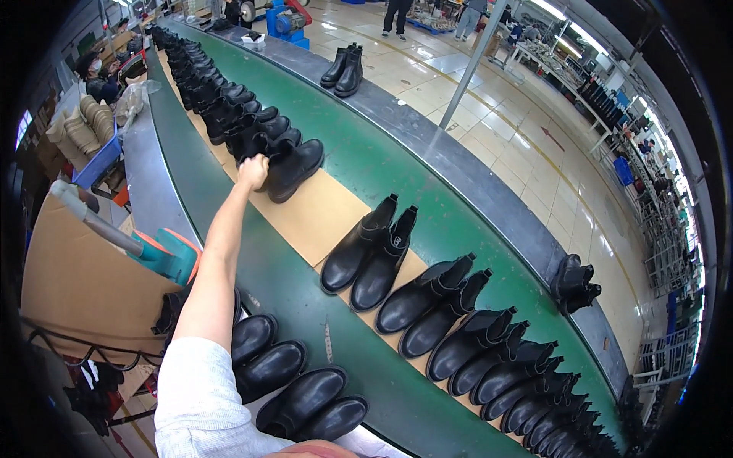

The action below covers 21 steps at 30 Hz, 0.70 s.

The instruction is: Cleaning, inspecting, and organizing black boots on a conveyor line in a manufacturing facility.

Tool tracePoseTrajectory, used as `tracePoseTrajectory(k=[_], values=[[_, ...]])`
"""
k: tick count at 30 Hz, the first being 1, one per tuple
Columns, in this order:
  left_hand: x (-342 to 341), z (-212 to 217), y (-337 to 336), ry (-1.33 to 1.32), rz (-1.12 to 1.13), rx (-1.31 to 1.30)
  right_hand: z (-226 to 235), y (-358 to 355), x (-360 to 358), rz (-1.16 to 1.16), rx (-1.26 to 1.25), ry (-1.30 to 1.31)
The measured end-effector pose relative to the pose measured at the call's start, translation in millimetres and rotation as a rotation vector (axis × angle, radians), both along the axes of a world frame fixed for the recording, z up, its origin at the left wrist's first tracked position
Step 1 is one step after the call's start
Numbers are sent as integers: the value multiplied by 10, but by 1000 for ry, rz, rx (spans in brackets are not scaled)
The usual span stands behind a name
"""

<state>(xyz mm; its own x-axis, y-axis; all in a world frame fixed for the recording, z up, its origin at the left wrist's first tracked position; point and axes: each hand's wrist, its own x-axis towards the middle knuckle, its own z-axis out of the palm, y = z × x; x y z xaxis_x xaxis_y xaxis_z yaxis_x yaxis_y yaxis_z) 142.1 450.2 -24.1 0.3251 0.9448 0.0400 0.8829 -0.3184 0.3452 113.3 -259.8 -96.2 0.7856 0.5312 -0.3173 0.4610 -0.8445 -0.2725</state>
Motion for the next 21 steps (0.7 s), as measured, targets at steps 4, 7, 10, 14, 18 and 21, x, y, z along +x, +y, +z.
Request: tracePoseTrajectory(k=[4, 7, 10, 14, 18, 21], values=[[185, 75, -20, -81, 26, 741, 15, -171, -318, -58, -20, 117], [748, 562, -613, -518, -281, 563, 51, -321, -488, -90, -11, 216], [1521, 519, -1543, -638, -626, 16, 40, -382, -500, -82, 8, 265], [2059, 235, -2325, -68, -512, -294, 105, -530, -387, -6, 37, 331], [1960, 199, -2578, -77, -247, -179, 231, -867, -372, 2, 55, 387], [1520, 373, -2615, -199, -360, -162, 306, -1125, -563, -36, 91, 452]])
